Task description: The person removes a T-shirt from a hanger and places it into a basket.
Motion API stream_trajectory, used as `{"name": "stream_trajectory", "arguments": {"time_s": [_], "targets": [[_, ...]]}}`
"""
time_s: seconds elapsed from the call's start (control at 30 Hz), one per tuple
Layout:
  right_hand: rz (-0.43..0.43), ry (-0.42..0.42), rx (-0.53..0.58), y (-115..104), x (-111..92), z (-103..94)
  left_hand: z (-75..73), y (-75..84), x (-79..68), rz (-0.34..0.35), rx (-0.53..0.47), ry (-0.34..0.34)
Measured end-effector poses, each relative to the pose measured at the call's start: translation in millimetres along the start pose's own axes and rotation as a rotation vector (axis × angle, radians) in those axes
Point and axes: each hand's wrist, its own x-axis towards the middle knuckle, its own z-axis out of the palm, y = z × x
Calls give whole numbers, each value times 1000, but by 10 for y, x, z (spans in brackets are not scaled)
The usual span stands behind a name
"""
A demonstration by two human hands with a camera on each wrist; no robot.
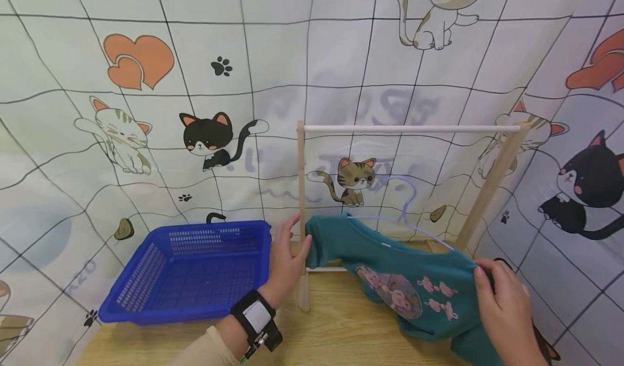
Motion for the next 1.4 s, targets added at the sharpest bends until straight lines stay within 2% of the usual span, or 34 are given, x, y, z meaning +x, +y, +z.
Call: {"name": "stream_trajectory", "arguments": {"time_s": [0.1,0.17,0.3,0.4,0.57,0.73,0.9,1.07,1.23,1.3,1.4], "targets": [[-6,6,8,16,-11,-9,0,43,-50,95,48,-72],[-5,0,22,26,-14,-18,-5,65,-75,130,60,-110],[31,-41,19,38,-30,-49,-41,100,-110,113,60,-160],[34,-51,12,27,-42,-67,-91,132,-126,98,95,-135],[-29,-50,66,-43,-48,-73,-175,216,-116,141,148,-85],[-81,-45,110,-128,-49,-25,-257,270,-146,237,215,-86],[-52,-53,118,-147,-71,30,-386,369,-218,354,366,-45],[-83,-70,169,-144,-90,111,-549,465,-297,428,368,-31],[-137,-42,249,-185,-107,283,-713,495,-410,428,289,-29],[-186,-27,302,-202,-121,363,-770,497,-460,406,268,-32],[-214,-38,339,-230,-156,462,-842,488,-552,348,267,-40]]}}
